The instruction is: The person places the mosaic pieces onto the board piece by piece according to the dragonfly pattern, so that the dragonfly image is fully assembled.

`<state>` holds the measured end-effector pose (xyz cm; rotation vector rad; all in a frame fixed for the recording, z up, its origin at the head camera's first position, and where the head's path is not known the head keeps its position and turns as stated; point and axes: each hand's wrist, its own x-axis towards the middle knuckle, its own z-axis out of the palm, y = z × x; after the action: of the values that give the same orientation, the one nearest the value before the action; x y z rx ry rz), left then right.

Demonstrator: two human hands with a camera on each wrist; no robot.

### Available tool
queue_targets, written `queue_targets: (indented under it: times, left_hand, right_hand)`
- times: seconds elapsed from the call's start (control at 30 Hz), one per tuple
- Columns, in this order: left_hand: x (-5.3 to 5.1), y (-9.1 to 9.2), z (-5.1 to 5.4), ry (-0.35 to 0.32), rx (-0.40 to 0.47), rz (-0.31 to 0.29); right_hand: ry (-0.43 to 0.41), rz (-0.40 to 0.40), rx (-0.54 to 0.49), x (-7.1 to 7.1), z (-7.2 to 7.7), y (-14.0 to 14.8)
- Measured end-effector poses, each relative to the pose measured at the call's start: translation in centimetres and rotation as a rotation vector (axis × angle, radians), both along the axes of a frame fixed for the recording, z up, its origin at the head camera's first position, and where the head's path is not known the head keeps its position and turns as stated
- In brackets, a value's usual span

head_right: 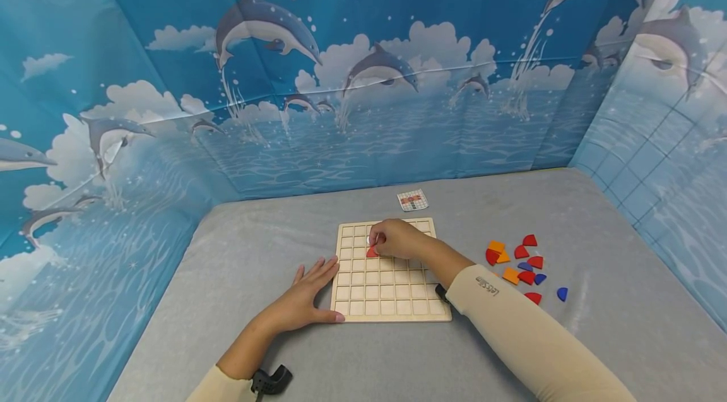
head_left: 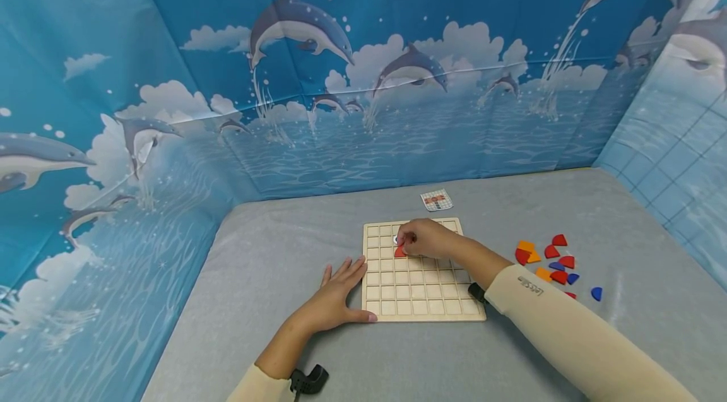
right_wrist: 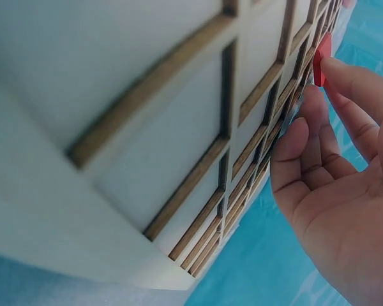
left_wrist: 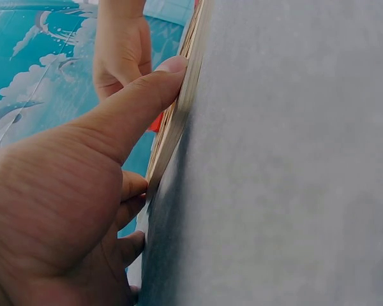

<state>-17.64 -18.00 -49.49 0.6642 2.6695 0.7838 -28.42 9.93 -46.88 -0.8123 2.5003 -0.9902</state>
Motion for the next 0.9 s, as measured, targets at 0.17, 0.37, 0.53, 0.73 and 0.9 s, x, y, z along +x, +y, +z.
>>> queue_targets:
  times: [0.17,0.37,0.53,0.73,0.9]
  left_hand:
    - [0.0,0.0,-0.1,0.001,-0.002,-0.001]
    - [0.0,0.1,0.0,-0.001,-0.004,0.003]
    - [-0.1,0.0,0.0,0.004,-0.002,0.001]
    - [-0.1,0.0,-0.1,0.006,-0.006,0.002]
    - [-0.1,0.0,-0.1,0.002,-0.009,0.006]
  right_hand:
    - [0.024,0.003,0.022,0.1,0.0,-0.1]
    - [0.012,-0.019,0.041,0.4,0.2,-0.1]
    - [-0.01,-0.029,0.029,0.4,0.3,-0.1]
    - [-0.049,-0.041,-0.011,0.3,0.8,0.4]
    - [-0.046,-0.075,-0.044,0.2,1.2,1.6]
